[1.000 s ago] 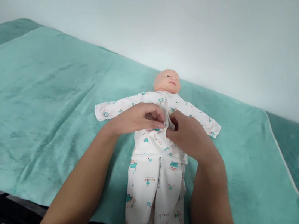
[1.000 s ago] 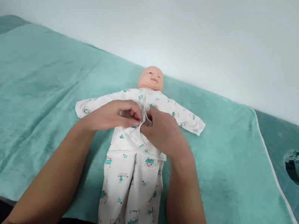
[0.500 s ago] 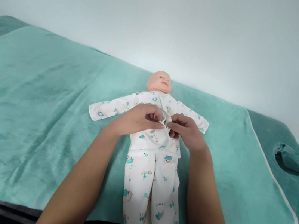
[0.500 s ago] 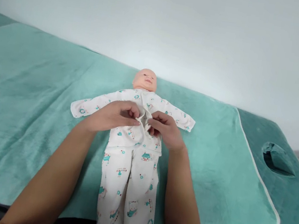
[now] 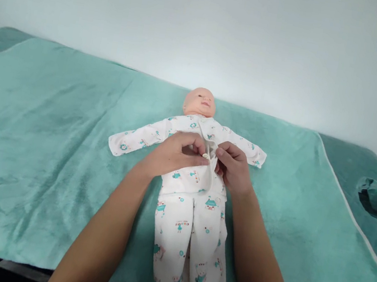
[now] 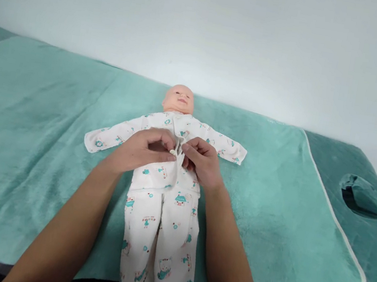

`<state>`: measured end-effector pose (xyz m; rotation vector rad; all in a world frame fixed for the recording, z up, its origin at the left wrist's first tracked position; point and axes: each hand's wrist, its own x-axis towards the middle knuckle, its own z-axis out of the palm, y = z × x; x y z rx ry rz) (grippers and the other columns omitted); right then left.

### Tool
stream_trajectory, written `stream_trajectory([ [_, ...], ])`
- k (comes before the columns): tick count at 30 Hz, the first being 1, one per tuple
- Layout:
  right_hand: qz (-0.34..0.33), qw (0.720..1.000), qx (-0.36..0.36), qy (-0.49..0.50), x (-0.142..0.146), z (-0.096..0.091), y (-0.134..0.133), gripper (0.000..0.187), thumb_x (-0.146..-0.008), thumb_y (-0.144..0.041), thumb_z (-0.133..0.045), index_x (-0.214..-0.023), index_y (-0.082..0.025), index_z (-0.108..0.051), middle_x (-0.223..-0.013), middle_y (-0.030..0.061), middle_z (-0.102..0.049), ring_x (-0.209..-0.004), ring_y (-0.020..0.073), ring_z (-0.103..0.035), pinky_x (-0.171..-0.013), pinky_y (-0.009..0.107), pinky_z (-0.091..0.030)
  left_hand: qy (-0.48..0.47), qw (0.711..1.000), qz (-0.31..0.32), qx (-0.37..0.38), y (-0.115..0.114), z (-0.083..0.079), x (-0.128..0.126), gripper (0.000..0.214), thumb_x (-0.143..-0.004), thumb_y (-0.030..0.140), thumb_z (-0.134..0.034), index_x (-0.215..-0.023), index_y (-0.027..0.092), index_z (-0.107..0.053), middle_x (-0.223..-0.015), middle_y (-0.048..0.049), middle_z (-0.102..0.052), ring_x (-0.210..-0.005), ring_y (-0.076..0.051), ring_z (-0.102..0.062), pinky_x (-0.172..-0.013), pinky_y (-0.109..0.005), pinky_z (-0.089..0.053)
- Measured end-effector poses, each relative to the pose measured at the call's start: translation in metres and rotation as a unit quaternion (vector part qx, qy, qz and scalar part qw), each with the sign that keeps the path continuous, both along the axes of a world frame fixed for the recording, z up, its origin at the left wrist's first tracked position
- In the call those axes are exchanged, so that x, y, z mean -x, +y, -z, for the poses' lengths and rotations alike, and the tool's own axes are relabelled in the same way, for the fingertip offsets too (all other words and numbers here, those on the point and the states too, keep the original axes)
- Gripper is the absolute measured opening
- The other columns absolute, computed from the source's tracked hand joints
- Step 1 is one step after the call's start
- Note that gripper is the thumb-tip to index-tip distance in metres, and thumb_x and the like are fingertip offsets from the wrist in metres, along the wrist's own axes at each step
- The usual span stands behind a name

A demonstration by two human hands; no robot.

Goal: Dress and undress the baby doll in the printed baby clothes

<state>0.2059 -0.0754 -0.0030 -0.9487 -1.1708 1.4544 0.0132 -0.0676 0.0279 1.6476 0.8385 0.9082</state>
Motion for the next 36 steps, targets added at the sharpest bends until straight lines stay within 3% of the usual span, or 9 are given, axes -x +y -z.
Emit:
stream_trajectory([
  [6, -0.033, 0.999, -0.007, 0.018, -0.002, -0.001, 0.002, 0.036, -0.081, -0.046, -0.078, -0.065, -0.020, -0.059, -0.047, -0.0052, -0.056, -0.040, 0.0063, -0.043, -0.040, 0.018, -0.031, 0.032, 0.998, 0.022, -0.040, 0.002, -0.003, 0.001, 0.015, -0.082, 0.028, -0.073, -0.076, 0.018, -0.064, -0.084, -0.0020, -0.062, -0.079, -0.015, -0.058, -0.068, -0.027, -0.045],
  [9, -0.067, 0.998, -0.018, 0.012, -0.006, 0.000, 0.003, 0.031, -0.083, -0.045, -0.077, -0.071, -0.019, -0.065, -0.051, -0.0046, -0.058, -0.044, 0.0064, -0.047, -0.043, 0.018, -0.035, 0.041, 0.996, 0.032, -0.068, 0.004, -0.002, 0.003, 0.016, -0.089, 0.030, -0.067, -0.078, 0.018, -0.065, -0.085, -0.0026, -0.063, -0.080, -0.015, -0.057, -0.069, -0.028, -0.044],
  [14, -0.123, 0.992, -0.028, -0.005, -0.014, 0.002, 0.004, 0.024, -0.075, -0.036, -0.086, -0.080, -0.018, -0.070, -0.064, -0.0032, -0.063, -0.054, 0.0077, -0.054, -0.052, 0.020, -0.042, 0.027, 0.995, 0.050, -0.078, 0.006, 0.000, 0.005, 0.019, -0.092, 0.031, -0.064, -0.078, 0.018, -0.065, -0.082, -0.0018, -0.060, -0.075, -0.013, -0.053, -0.066, -0.028, -0.040],
  [26, -0.111, 0.990, -0.036, -0.076, -0.012, -0.003, -0.002, 0.025, -0.076, -0.038, -0.083, -0.078, -0.018, -0.067, -0.065, -0.0038, -0.059, -0.055, 0.0077, -0.048, -0.050, 0.021, -0.037, 0.030, 0.996, 0.051, -0.068, 0.008, 0.003, 0.007, 0.027, -0.093, 0.039, -0.061, -0.075, 0.018, -0.062, -0.079, -0.0024, -0.056, -0.074, -0.015, -0.050, -0.070, -0.029, -0.041],
  [36, -0.115, 0.990, -0.037, -0.076, -0.012, -0.001, -0.001, 0.021, -0.077, -0.033, -0.082, -0.080, -0.018, -0.067, -0.063, -0.0044, -0.061, -0.054, 0.0067, -0.050, -0.050, 0.020, -0.039, 0.037, 0.996, 0.051, -0.062, 0.008, 0.005, 0.006, 0.023, -0.093, 0.032, -0.062, -0.074, 0.018, -0.063, -0.077, -0.0013, -0.056, -0.072, -0.013, -0.049, -0.068, -0.029, -0.038],
])
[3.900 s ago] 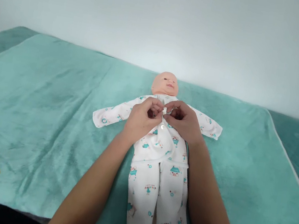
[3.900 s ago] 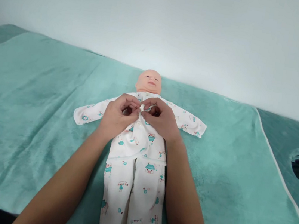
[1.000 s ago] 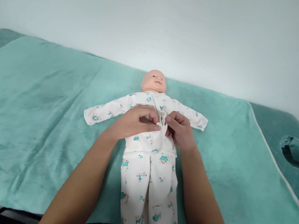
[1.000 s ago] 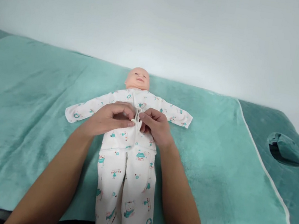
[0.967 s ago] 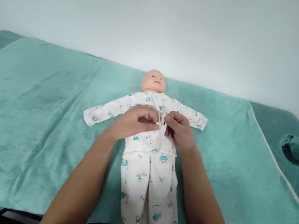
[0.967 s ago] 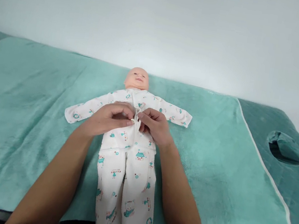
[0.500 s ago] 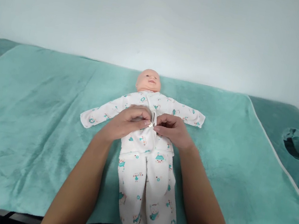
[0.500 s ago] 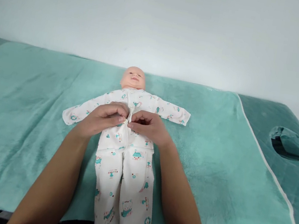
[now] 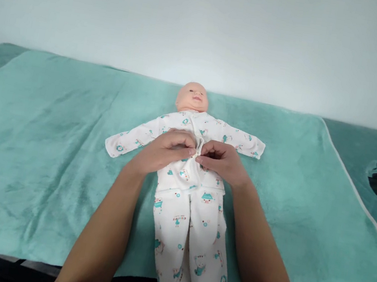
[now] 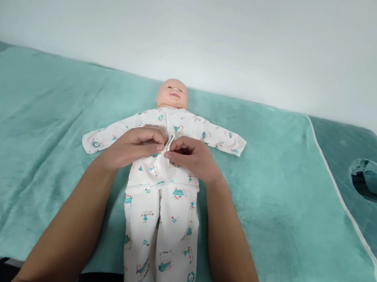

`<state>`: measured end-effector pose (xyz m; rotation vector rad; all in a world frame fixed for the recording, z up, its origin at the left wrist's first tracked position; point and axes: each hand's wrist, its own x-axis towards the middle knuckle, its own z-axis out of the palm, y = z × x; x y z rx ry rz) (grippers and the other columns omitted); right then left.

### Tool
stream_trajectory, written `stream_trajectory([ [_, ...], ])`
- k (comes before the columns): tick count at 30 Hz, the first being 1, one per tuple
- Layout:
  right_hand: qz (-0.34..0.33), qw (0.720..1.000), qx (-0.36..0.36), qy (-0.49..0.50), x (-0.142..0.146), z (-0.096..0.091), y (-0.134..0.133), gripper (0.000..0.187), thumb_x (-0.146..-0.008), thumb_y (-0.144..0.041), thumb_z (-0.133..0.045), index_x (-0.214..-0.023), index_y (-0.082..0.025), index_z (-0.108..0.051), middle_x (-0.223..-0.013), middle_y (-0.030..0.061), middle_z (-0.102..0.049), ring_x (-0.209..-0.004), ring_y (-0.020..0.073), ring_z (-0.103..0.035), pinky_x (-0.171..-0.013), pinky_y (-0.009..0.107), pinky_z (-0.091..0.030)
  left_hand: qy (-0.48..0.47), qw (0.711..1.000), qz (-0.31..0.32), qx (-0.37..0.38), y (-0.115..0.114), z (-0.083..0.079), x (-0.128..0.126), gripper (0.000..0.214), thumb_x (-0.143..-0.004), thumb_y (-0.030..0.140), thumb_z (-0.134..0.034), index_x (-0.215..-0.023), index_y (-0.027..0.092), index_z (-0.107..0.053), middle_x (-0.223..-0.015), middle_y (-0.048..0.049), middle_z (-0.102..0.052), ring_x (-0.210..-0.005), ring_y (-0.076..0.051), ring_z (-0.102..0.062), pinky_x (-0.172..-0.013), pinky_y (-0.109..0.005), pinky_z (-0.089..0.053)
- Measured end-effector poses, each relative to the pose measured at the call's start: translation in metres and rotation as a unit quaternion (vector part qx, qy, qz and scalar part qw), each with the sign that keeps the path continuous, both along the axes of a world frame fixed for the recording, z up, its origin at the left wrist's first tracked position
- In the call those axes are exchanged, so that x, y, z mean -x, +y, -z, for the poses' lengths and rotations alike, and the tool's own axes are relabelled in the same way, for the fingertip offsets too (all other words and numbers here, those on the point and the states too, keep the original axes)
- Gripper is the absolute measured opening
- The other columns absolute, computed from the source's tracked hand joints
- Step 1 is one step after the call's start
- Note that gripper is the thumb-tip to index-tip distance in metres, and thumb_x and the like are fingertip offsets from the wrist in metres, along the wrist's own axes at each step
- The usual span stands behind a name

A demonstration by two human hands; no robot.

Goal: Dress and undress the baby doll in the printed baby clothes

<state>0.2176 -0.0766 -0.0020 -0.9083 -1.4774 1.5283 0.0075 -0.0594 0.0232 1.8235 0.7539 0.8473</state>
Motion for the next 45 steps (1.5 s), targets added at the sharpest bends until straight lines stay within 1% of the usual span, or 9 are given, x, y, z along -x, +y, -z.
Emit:
stream_trajectory([
  [6, -0.004, 1.000, -0.001, 0.007, -0.004, 0.005, 0.003, 0.025, -0.074, -0.035, -0.085, -0.081, -0.018, -0.069, -0.065, -0.0034, -0.063, -0.055, 0.0078, -0.053, -0.051, 0.021, -0.042, 0.033, 0.999, -0.018, -0.027, 0.000, 0.000, -0.003, 0.024, -0.092, 0.026, -0.061, -0.070, 0.018, -0.057, -0.073, 0.0004, -0.052, -0.069, -0.013, -0.046, -0.067, -0.030, -0.036],
  [10, -0.025, 0.999, -0.010, 0.019, -0.007, 0.005, 0.004, 0.024, -0.080, -0.040, -0.080, -0.083, -0.018, -0.069, -0.064, -0.0021, -0.064, -0.058, 0.0095, -0.057, -0.055, 0.022, -0.046, 0.038, 0.998, -0.015, -0.042, 0.000, 0.000, -0.004, 0.026, -0.094, 0.030, -0.059, -0.071, 0.018, -0.058, -0.073, -0.0001, -0.054, -0.069, -0.013, -0.047, -0.068, -0.030, -0.037],
  [17, -0.032, 0.998, -0.015, 0.043, -0.009, 0.009, 0.005, 0.025, -0.085, -0.041, -0.076, -0.093, -0.020, -0.068, -0.067, -0.0022, -0.065, -0.058, 0.0101, -0.060, -0.052, 0.021, -0.046, 0.046, 0.998, -0.022, -0.047, -0.001, -0.002, -0.004, 0.029, -0.096, 0.034, -0.057, -0.071, 0.018, -0.057, -0.071, 0.0000, -0.053, -0.067, -0.013, -0.046, -0.068, -0.030, -0.037],
  [20, -0.027, 0.999, -0.013, 0.041, -0.008, 0.009, 0.005, 0.022, -0.084, -0.037, -0.078, -0.092, -0.020, -0.066, -0.067, -0.0030, -0.064, -0.058, 0.0098, -0.059, -0.052, 0.021, -0.045, 0.051, 0.997, -0.023, -0.049, -0.001, -0.002, -0.004, 0.028, -0.095, 0.033, -0.057, -0.071, 0.019, -0.056, -0.071, 0.0004, -0.053, -0.067, -0.013, -0.046, -0.068, -0.030, -0.037],
  [26, -0.016, 0.999, 0.000, 0.043, -0.003, 0.005, 0.004, 0.036, -0.070, -0.035, -0.089, -0.089, -0.022, -0.061, -0.066, -0.0059, -0.060, -0.055, 0.0088, -0.055, -0.051, 0.021, -0.043, 0.099, 0.990, -0.029, -0.097, -0.001, 0.000, -0.006, 0.029, -0.099, 0.034, -0.052, -0.074, 0.019, -0.058, -0.071, 0.0016, -0.055, -0.072, -0.014, -0.050, -0.080, -0.032, -0.037],
  [30, 0.022, 0.999, -0.004, 0.028, 0.004, 0.001, 0.001, 0.039, -0.070, -0.038, -0.088, -0.086, -0.023, -0.056, -0.059, -0.0089, -0.055, -0.049, 0.0077, -0.051, -0.046, 0.020, -0.040, 0.148, 0.980, -0.051, -0.124, -0.005, -0.004, -0.007, 0.027, -0.099, 0.032, -0.049, -0.076, 0.019, -0.058, -0.072, 0.0017, -0.058, -0.075, -0.015, -0.053, -0.088, -0.035, -0.036],
  [36, 0.053, 0.998, -0.026, -0.005, 0.008, 0.001, -0.003, 0.035, -0.074, -0.037, -0.085, -0.086, -0.023, -0.054, -0.055, -0.0096, -0.053, -0.047, 0.0073, -0.048, -0.044, 0.020, -0.037, 0.135, 0.982, -0.037, -0.124, -0.006, -0.005, -0.003, 0.011, -0.090, 0.027, -0.062, -0.082, 0.020, -0.062, -0.082, 0.0004, -0.061, -0.080, -0.015, -0.055, -0.088, -0.033, -0.040],
  [40, 0.049, 0.998, -0.034, -0.006, 0.006, 0.004, -0.003, 0.033, -0.075, -0.032, -0.084, -0.088, -0.023, -0.056, -0.057, -0.0094, -0.054, -0.047, 0.0076, -0.049, -0.045, 0.020, -0.037, 0.127, 0.983, -0.041, -0.128, -0.006, -0.004, -0.003, 0.011, -0.088, 0.018, -0.059, -0.078, 0.020, -0.064, -0.077, 0.0004, -0.061, -0.075, -0.015, -0.053, -0.081, -0.032, -0.042],
  [45, 0.023, 1.000, -0.017, -0.004, 0.003, 0.003, -0.003, 0.030, -0.076, -0.029, -0.082, -0.092, -0.023, -0.057, -0.060, -0.0090, -0.053, -0.049, 0.0077, -0.049, -0.046, 0.021, -0.040, 0.128, 0.978, -0.042, -0.158, -0.005, -0.004, -0.002, 0.016, -0.088, 0.016, -0.057, -0.073, 0.021, -0.064, -0.075, -0.0005, -0.065, -0.076, -0.016, -0.056, -0.081, -0.033, -0.044],
])
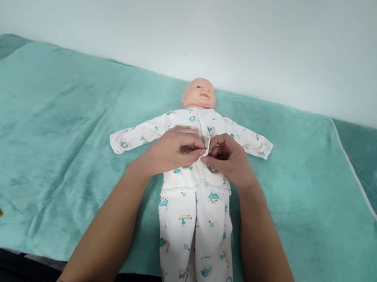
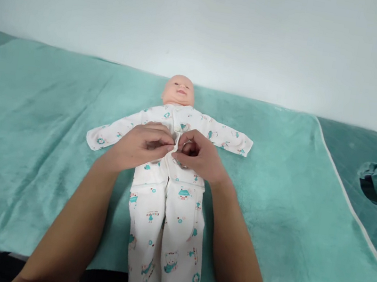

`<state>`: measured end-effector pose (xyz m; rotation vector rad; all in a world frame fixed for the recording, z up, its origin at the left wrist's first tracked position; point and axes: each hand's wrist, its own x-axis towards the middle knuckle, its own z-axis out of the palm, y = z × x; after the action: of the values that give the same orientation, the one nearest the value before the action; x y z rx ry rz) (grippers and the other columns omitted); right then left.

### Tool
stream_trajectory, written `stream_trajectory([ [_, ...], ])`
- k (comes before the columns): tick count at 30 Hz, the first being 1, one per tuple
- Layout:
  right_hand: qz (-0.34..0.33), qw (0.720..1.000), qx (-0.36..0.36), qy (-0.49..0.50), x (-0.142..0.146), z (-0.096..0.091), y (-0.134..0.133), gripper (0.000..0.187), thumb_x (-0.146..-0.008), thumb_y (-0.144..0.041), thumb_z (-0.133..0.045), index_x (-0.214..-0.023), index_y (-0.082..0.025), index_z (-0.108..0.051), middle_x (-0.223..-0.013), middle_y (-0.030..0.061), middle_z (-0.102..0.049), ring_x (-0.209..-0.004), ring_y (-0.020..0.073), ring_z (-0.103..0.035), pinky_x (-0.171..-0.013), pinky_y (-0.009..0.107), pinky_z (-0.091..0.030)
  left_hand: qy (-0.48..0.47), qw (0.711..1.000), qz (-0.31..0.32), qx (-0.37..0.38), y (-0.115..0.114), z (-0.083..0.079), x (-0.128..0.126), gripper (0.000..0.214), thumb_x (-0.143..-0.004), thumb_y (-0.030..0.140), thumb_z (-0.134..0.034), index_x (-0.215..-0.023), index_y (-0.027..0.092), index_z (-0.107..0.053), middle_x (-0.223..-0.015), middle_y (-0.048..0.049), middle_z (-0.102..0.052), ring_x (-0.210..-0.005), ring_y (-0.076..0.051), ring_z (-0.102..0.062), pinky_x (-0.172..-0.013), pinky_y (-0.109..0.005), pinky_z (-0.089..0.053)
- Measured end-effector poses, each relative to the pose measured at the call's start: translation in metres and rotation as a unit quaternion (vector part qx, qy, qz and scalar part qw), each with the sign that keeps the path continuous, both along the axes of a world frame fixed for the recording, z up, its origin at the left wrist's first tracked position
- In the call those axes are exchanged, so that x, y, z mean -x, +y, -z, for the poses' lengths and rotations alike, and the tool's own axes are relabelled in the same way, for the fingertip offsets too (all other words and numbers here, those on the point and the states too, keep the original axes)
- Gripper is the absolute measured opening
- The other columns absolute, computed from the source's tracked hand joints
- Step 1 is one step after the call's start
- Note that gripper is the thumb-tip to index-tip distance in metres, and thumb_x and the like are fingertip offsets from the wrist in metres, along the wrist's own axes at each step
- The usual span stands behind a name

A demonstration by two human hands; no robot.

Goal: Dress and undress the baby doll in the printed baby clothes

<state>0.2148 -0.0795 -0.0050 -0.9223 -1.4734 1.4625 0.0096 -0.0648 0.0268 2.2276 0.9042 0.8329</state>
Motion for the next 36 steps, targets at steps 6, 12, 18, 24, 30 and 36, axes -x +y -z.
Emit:
stream_trajectory([
  [6, 0.018, 1.000, 0.010, -0.001, 0.004, -0.003, 0.000, 0.029, -0.077, -0.027, -0.082, -0.090, -0.023, -0.056, -0.054, -0.0107, -0.048, -0.045, 0.0067, -0.046, -0.043, 0.019, -0.037, 0.022, 0.995, -0.040, -0.090, 0.000, 0.006, -0.002, 0.017, -0.089, 0.017, -0.054, -0.074, 0.020, -0.062, -0.071, -0.0014, -0.061, -0.071, -0.016, -0.052, -0.076, -0.033, -0.043],
  [12, 0.039, 0.999, 0.035, 0.004, 0.006, -0.003, 0.002, 0.033, -0.075, -0.030, -0.084, -0.088, -0.023, -0.055, -0.057, -0.0113, -0.047, -0.043, 0.0048, -0.043, -0.040, 0.017, -0.037, 0.014, 0.992, -0.049, -0.112, 0.000, 0.010, -0.005, 0.019, -0.092, 0.016, -0.052, -0.077, 0.018, -0.063, -0.076, -0.0023, -0.063, -0.076, -0.016, -0.054, -0.075, -0.032, -0.043],
  [18, 0.040, 0.998, 0.048, 0.027, 0.002, 0.000, 0.007, 0.033, -0.075, -0.033, -0.084, -0.088, -0.022, -0.055, -0.065, -0.0085, -0.053, -0.044, 0.0051, -0.049, -0.037, 0.017, -0.034, -0.055, 0.996, -0.060, -0.027, 0.001, 0.007, -0.006, 0.016, -0.089, 0.014, -0.056, -0.075, 0.018, -0.064, -0.075, -0.0005, -0.061, -0.072, -0.014, -0.053, -0.069, -0.029, -0.041],
  [24, -0.017, 0.999, 0.036, 0.025, -0.001, -0.005, 0.006, 0.028, -0.081, -0.036, -0.079, -0.092, -0.023, -0.057, -0.062, -0.0084, -0.052, -0.048, 0.0061, -0.049, -0.043, 0.018, -0.038, -0.075, 0.996, -0.043, 0.025, 0.004, 0.009, -0.003, 0.015, -0.089, 0.017, -0.059, -0.076, 0.018, -0.067, -0.077, -0.0005, -0.063, -0.076, -0.014, -0.056, -0.071, -0.029, -0.042],
  [30, -0.018, 0.999, 0.035, 0.009, -0.001, -0.002, 0.004, 0.026, -0.083, -0.037, -0.077, -0.093, -0.022, -0.059, -0.052, -0.0085, -0.053, -0.045, 0.0077, -0.047, -0.042, 0.018, -0.034, -0.103, 0.993, -0.031, 0.054, 0.003, 0.007, -0.004, 0.014, -0.088, 0.016, -0.059, -0.075, 0.018, -0.066, -0.077, -0.0005, -0.063, -0.074, -0.013, -0.057, -0.068, -0.027, -0.044],
  [36, 0.091, 0.995, 0.013, 0.048, -0.011, 0.017, 0.018, 0.026, -0.088, -0.046, -0.069, -0.089, -0.022, -0.059, -0.065, -0.0035, -0.059, -0.052, 0.0100, -0.052, -0.047, 0.022, -0.040, -0.110, 0.988, -0.105, -0.015, 0.011, 0.019, 0.006, 0.019, -0.085, 0.014, -0.059, -0.101, 0.022, -0.066, -0.109, -0.0041, -0.067, -0.097, -0.016, -0.061, -0.081, -0.029, -0.049],
])
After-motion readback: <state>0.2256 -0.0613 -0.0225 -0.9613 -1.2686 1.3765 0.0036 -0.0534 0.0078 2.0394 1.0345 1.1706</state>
